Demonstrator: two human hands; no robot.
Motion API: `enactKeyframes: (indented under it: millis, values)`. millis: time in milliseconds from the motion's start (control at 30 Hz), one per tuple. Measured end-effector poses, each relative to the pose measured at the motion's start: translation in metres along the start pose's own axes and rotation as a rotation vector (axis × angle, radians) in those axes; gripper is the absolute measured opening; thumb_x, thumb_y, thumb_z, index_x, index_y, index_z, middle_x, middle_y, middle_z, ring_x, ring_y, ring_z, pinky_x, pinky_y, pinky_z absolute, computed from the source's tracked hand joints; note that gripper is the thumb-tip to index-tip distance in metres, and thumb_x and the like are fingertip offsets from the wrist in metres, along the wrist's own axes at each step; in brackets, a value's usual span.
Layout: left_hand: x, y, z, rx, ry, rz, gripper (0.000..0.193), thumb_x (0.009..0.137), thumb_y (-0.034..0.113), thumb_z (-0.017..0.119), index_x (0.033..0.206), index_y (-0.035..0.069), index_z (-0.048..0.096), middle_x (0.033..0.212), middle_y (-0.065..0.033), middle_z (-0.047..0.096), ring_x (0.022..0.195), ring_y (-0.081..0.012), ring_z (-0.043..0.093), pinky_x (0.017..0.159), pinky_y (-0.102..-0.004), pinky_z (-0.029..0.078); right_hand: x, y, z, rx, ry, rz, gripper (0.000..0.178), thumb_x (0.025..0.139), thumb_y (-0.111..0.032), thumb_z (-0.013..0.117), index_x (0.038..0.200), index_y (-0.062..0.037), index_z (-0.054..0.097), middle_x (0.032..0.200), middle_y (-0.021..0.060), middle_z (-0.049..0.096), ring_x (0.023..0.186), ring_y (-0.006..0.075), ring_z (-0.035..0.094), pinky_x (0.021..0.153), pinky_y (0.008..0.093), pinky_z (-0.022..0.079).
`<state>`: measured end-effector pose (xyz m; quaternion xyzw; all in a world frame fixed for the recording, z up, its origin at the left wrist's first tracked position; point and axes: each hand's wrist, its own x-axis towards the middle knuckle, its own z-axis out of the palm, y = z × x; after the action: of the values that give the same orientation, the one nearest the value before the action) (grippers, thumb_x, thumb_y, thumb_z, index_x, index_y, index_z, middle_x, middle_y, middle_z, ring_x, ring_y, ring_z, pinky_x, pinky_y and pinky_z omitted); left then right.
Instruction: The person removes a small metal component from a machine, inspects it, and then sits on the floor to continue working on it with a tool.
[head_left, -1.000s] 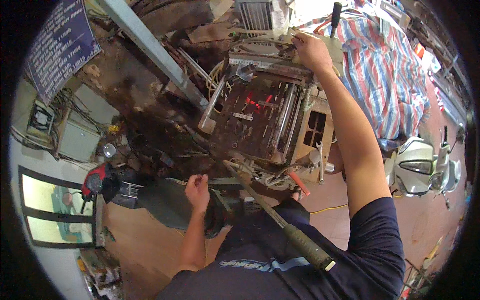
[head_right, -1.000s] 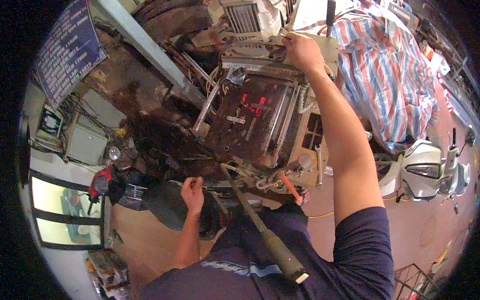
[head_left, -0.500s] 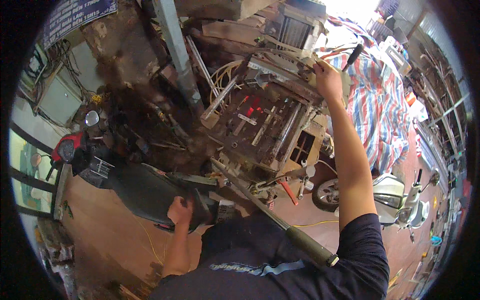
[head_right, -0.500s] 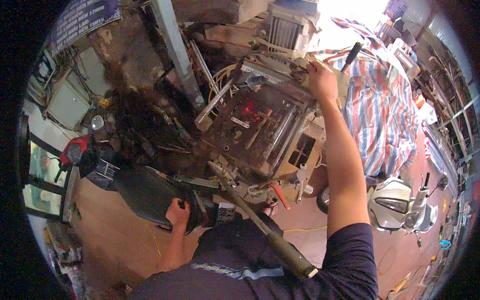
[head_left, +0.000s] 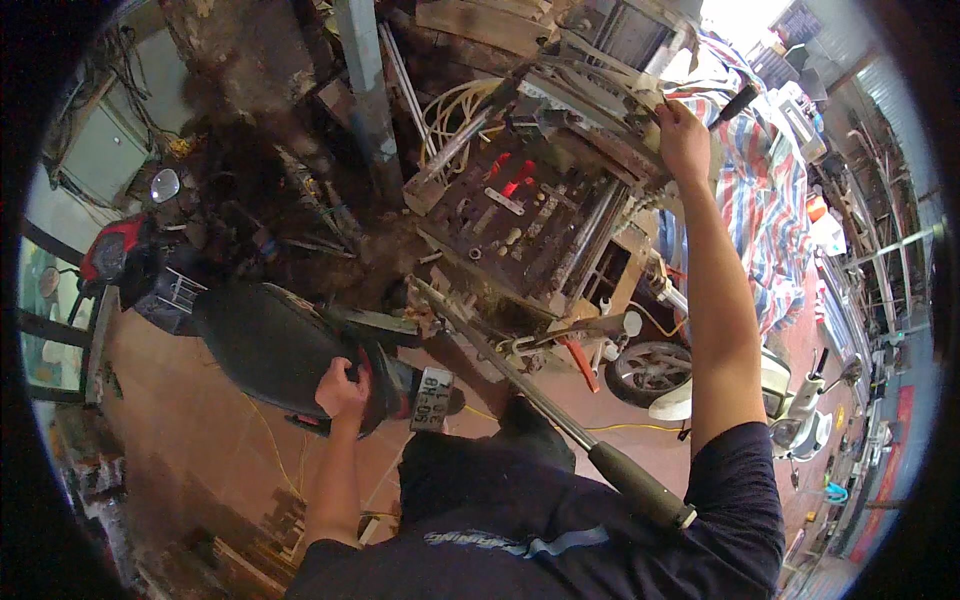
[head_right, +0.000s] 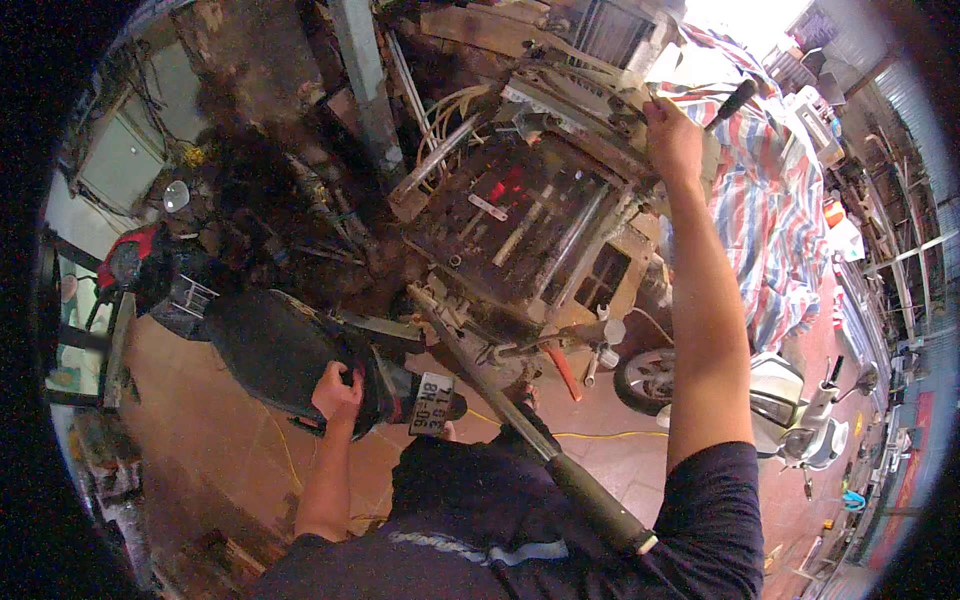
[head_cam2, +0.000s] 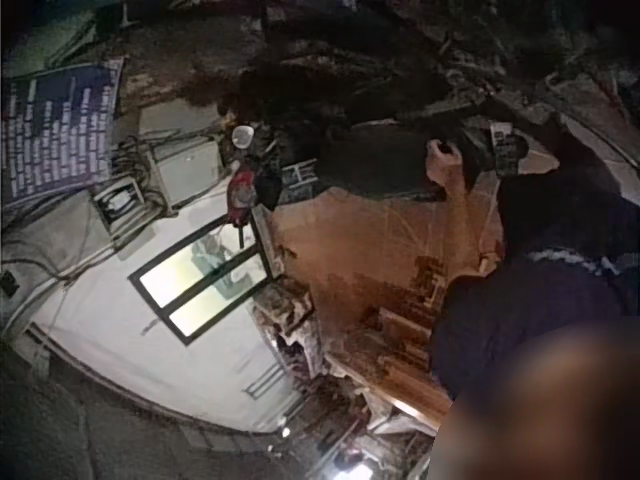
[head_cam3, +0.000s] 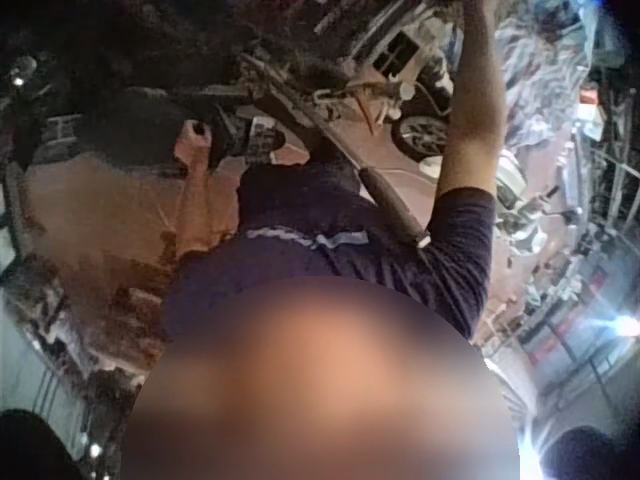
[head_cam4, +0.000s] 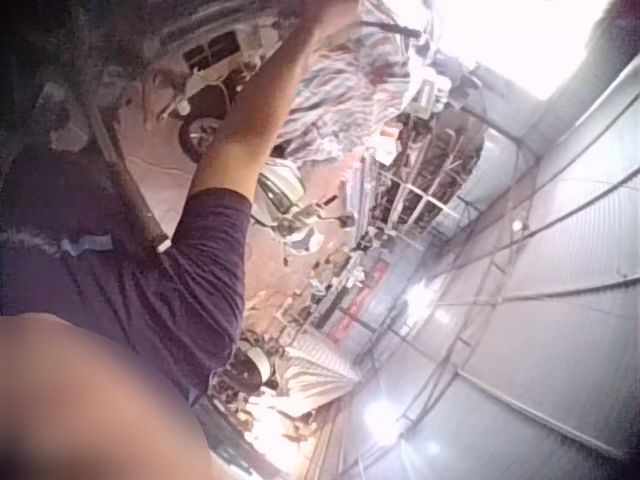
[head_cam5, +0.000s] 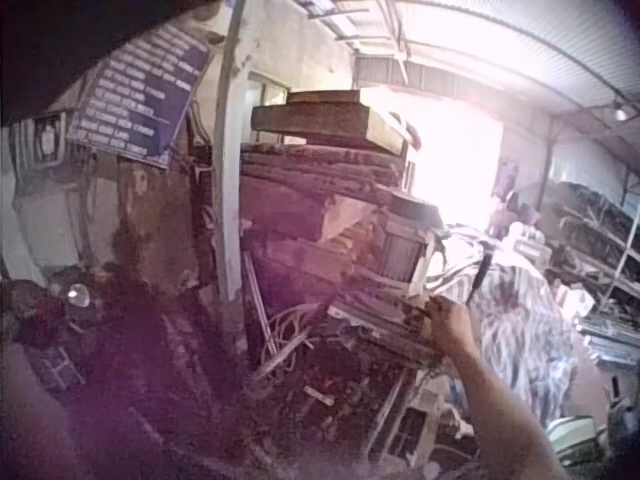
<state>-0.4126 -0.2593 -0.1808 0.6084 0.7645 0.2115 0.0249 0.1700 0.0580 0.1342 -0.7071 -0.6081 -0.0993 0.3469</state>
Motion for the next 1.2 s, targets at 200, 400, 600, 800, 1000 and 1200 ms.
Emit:
enactKeyframes:
  millis: [200,400,600,800,1000,1200]
  values:
    - [0.001,0.015,-0.016,0.023,-0.101,-0.081,0.033,0.086,0.033,0.083,0.105,0.012,0.066,0.090,-0.0142,0.074,0.086,-0.0388,0.073,0.073,-0.0492,0.055,0.001,0.001,-0.004,0.053,-0.035,-0.017,0.038,0.105,-0.044,0.061,0.118,-0.0115,0.075,0.106,0.0241,0.076,0.104,0.0468,0.071,0.088,0.0553,0.055]
    - [-0.030,0.065,-0.005,-0.212,0.303,-0.341,0.025,0.089,0.027,0.081,0.096,0.006,0.069,0.087,-0.0119,0.074,0.078,-0.0306,0.071,0.071,-0.0444,0.055,-0.001,0.009,-0.010,0.114,-0.040,-0.091,0.033,0.105,-0.038,0.060,0.115,-0.0099,0.075,0.111,0.0204,0.076,0.108,0.0427,0.071,0.094,0.0537,0.055]
    - [-0.148,0.147,0.023,-0.359,0.216,-0.451,0.025,0.091,0.024,0.079,0.103,0.004,0.069,0.087,-0.0123,0.072,0.079,-0.0258,0.068,0.071,-0.0387,0.054,0.002,0.018,-0.007,0.264,-0.056,-0.036,0.032,0.103,-0.037,0.063,0.110,-0.0092,0.077,0.110,0.0208,0.077,0.107,0.0405,0.073,0.094,0.0529,0.056]
    - [-0.185,0.321,-0.022,-0.643,-0.175,0.297,0.021,0.083,0.018,0.084,0.095,0.010,0.069,0.076,-0.0075,0.066,0.064,-0.0263,0.064,0.059,-0.0390,0.051,0.009,0.024,0.000,0.331,-0.142,0.041,0.031,0.101,-0.035,0.062,0.108,-0.0091,0.077,0.110,0.0188,0.077,0.109,0.0393,0.073,0.095,0.0526,0.056]
    - [-0.069,0.482,-0.119,-0.433,0.239,0.805,0.012,0.082,0.010,0.081,0.086,0.009,0.069,0.070,-0.0065,0.062,0.056,-0.0264,0.060,0.052,-0.0352,0.046,0.009,0.027,-0.005,0.388,-0.206,0.084,0.031,0.102,-0.034,0.060,0.109,-0.0088,0.077,0.112,0.0201,0.077,0.110,0.0409,0.073,0.096,0.0546,0.055]
    - [0.095,0.499,-0.098,-0.505,0.090,0.114,0.023,0.094,0.019,0.075,0.108,0.000,0.077,0.084,-0.0067,0.071,0.078,-0.0121,0.064,0.075,-0.0270,0.051,0.007,0.029,-0.009,0.427,-0.205,0.067,0.032,0.103,-0.034,0.059,0.109,-0.0079,0.077,0.112,0.0217,0.077,0.110,0.0425,0.072,0.096,0.0551,0.054]
